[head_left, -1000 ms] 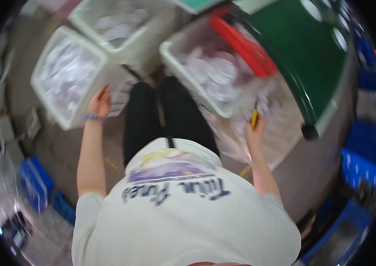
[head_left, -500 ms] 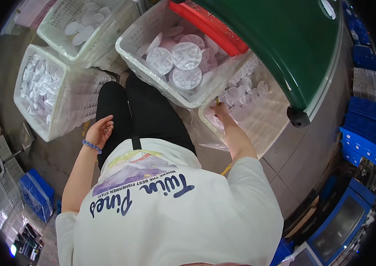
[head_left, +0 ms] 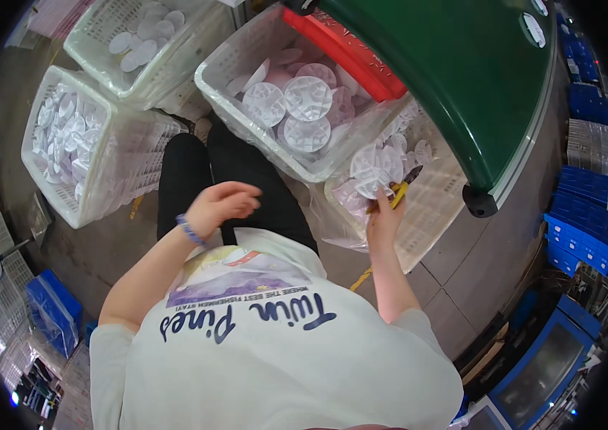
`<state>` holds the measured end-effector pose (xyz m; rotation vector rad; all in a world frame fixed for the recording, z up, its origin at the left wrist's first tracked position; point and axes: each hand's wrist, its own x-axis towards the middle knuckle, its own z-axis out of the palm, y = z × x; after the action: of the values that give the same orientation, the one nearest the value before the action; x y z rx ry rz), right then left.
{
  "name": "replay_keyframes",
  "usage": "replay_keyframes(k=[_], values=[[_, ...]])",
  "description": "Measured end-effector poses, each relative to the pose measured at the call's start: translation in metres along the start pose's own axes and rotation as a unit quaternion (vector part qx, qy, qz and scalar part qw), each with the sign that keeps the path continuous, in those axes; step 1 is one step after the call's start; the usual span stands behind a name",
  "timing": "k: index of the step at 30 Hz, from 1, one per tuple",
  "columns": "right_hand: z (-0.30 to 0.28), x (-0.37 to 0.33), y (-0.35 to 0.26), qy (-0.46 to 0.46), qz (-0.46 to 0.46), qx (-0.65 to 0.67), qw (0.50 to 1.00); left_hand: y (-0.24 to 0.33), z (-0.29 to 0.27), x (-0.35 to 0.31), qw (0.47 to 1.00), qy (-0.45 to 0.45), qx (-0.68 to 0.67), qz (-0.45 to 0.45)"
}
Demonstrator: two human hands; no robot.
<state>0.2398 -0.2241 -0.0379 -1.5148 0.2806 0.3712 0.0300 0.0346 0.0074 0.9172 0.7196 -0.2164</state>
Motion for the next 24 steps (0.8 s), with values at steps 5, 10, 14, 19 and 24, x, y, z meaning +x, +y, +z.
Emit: replay_keyframes(k=[5,10,14,19,24], values=[[0.082,-0.088,-0.012,-0.137,0.126,0.149,0.971,-0.009,0.052,0.03,0.977,-0.07,0.16,0.12],[0.093,-0.093,0.005,-0.251,0.114,0.024,0.961,-0.001,0.015,0.018,0.98,0.075,0.102,0.155],[0.093,-0.077,-0.015,-0.318,-0.14,-0.185,0.919,0.006,-0.021,-0.001,0.977,0.07,0.179,0.092],[0.115,-0.086,-0.067,-0.431,-0.43,-0.485,0.627,0.01,-0.024,-0.007,0.975,0.1,0.151,0.13],[0.13,-0.097,-0.081,-0.459,-0.431,-0.509,0.587,0.006,-0.027,-0.013,0.975,0.102,0.131,0.146]])
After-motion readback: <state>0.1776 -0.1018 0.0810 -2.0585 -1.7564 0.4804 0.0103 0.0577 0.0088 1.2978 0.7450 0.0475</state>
